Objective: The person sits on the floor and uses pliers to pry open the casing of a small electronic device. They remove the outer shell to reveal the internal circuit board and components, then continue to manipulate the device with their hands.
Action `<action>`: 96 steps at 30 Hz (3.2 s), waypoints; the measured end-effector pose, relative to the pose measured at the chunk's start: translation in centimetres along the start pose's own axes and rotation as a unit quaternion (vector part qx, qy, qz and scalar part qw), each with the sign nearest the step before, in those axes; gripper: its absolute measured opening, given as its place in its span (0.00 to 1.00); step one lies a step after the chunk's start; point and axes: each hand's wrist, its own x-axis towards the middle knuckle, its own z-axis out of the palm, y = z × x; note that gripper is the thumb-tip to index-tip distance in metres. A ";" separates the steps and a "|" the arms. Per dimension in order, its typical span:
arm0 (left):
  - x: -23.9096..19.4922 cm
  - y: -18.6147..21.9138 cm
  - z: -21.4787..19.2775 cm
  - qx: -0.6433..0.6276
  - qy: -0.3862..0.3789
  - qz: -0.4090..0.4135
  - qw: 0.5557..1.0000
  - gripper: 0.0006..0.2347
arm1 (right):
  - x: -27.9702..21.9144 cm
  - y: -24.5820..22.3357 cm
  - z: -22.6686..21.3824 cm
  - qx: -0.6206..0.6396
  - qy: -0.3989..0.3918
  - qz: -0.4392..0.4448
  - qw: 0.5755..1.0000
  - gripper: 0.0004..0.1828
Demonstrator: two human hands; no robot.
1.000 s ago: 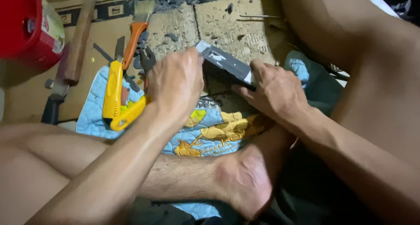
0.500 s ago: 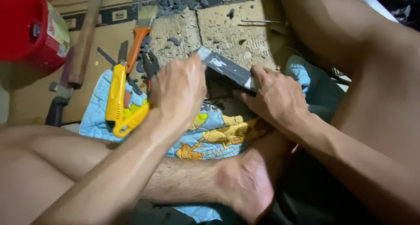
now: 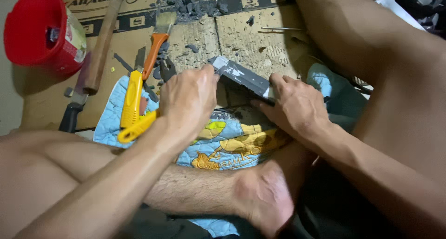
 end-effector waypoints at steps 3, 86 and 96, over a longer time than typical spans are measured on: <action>0.1 -1.2 -0.2 -0.039 0.009 0.002 0.999 0.09 | 0.6 0.8 0.5 0.022 -0.010 0.022 0.999 0.24; -3.1 4.4 -1.9 -0.334 -0.025 -0.173 0.926 0.18 | 0.8 -4.5 2.2 0.287 -0.170 0.005 0.943 0.59; -1.3 4.7 -3.4 -0.329 -0.089 -0.235 0.910 0.22 | 1.6 -3.6 3.7 0.280 -0.163 0.029 0.946 0.54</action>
